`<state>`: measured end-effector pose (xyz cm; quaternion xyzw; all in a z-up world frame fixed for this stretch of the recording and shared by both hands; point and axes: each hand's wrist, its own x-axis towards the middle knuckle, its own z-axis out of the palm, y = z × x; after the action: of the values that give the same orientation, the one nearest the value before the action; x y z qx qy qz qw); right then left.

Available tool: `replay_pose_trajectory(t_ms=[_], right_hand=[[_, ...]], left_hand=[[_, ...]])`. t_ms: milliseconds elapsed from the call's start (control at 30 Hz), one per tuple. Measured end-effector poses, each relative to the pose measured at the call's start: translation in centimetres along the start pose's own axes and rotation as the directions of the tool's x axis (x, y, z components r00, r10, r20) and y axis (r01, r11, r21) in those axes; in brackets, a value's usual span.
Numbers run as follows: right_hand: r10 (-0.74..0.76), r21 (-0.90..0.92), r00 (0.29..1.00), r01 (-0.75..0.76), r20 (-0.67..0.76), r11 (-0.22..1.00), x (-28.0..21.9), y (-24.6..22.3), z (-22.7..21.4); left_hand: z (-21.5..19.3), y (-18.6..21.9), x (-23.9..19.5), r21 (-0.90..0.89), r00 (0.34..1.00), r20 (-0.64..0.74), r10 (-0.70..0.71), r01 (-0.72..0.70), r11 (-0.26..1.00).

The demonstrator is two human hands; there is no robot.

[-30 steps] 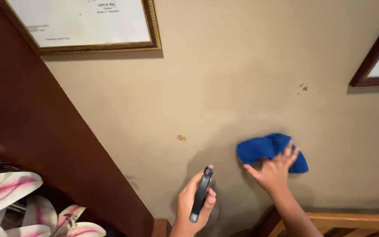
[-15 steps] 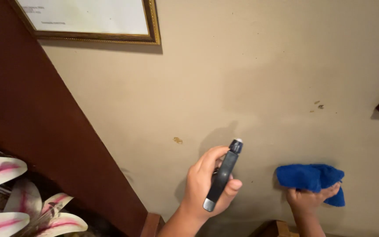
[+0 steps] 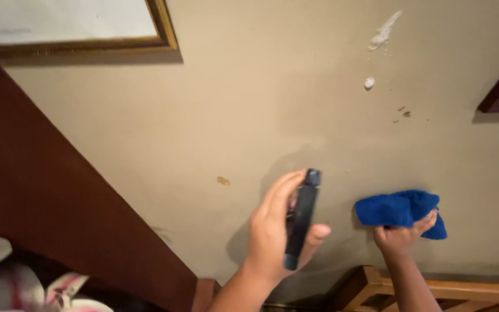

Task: Cleaning spots on a restaurant wall using a spray bottle and a cleaning cloth.

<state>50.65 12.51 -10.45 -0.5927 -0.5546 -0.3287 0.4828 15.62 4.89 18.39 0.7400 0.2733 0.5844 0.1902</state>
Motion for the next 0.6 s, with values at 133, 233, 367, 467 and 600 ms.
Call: replay_pose_trajectory(t_ms=[133,233,367,467,600], right_hand=[[0.041,-0.014,0.998,-0.04,0.052,0.999,1.1,-2.5,-1.2],[0.087,0.054,0.996,-0.089,0.034,0.995,1.6,-4.1,-1.5],[0.162,0.071,0.985,-0.165,0.055,0.984,1.2,-4.3,-0.7],[0.226,0.125,0.974,-0.223,-0.011,0.967,2.2,-5.7,-0.2],[0.358,0.242,0.921,-0.315,-0.157,0.918,7.0,-9.4,0.3]], left_hand=[[-2.1,-2.8,-1.7,-0.112,0.99,-0.097,-0.104,0.093,0.989],[-3.4,-4.7,-2.8,-0.131,0.973,-0.144,-0.181,0.162,0.978],[-5.2,-5.5,-3.8,-0.119,0.968,-0.182,-0.173,0.153,0.981],[-6.3,-5.8,-4.7,-0.172,0.968,-0.19,-0.166,0.133,0.976],[-8.4,-7.4,-6.6,-0.185,0.971,-0.179,-0.16,0.127,0.975]])
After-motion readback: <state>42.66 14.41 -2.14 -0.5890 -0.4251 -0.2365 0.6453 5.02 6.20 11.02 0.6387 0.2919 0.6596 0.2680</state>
